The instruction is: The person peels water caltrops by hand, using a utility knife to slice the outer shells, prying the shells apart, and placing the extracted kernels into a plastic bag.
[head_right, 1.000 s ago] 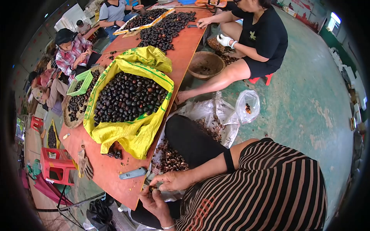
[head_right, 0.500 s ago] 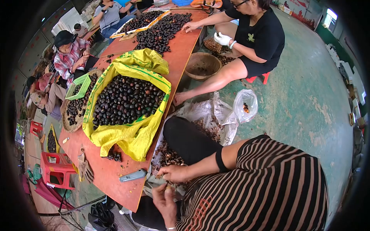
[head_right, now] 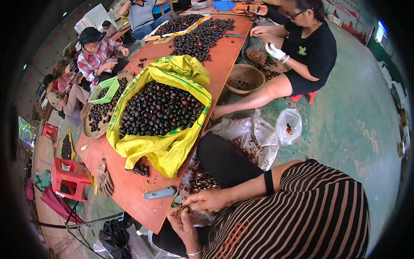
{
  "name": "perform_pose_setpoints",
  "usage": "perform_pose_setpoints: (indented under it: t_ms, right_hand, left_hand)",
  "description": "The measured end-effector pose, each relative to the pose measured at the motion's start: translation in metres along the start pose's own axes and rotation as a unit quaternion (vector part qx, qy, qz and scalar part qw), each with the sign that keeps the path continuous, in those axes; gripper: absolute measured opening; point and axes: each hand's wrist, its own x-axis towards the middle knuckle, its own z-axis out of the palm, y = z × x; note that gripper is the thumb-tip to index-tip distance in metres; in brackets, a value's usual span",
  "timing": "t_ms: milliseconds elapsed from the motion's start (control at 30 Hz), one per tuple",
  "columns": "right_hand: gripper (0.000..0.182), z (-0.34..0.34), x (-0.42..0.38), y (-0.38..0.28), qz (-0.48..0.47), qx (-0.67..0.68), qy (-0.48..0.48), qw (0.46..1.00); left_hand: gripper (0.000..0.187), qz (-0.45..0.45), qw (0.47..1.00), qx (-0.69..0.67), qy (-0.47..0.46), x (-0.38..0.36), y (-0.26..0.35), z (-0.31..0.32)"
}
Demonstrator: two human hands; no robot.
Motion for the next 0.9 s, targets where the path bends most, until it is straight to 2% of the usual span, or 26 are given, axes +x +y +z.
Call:
perform_pose_setpoints:
  t_ms: [100, 167, 333, 500, 633, 767, 900]
  right_hand:
    - [0.045, -0.002, 0.005, 0.012, -0.006, -0.03, 0.024, 0.999]
    - [0.041, -0.002, 0.003, 0.011, 0.058, -0.026, 0.043, 0.997]
    - [0.032, 0.0, 0.0, 0.006, 0.071, -0.002, 0.082, 0.994]
    - [0.032, -0.01, 0.006, 0.023, 0.048, -0.005, 0.086, 0.995]
    - [0.037, 0.001, -0.004, 0.001, -0.004, -0.033, 0.042, 0.999]
    - [0.045, 0.008, -0.006, -0.003, -0.001, -0.092, 0.054, 0.994]
    - [0.045, 0.01, -0.007, -0.004, -0.027, -0.079, 0.057, 0.995]
  left_hand:
    - [0.022, -0.024, 0.999, -0.027, -0.005, -0.001, 0.006, -0.001]
    - [0.023, -0.012, 1.0, -0.017, 0.011, 0.001, 0.005, 0.002]
    - [0.024, -0.018, 1.0, 0.02, 0.011, 0.001, 0.007, 0.004]
    - [0.024, -0.018, 0.999, 0.024, 0.018, 0.001, 0.007, 0.007]
    - [0.023, -0.003, 1.0, 0.007, 0.026, 0.004, 0.003, 0.006]
    - [0.023, 0.01, 0.999, 0.0, 0.033, 0.005, 0.0, 0.005]
    - [0.025, -0.004, 0.999, 0.022, 0.036, 0.004, -0.001, 0.004]
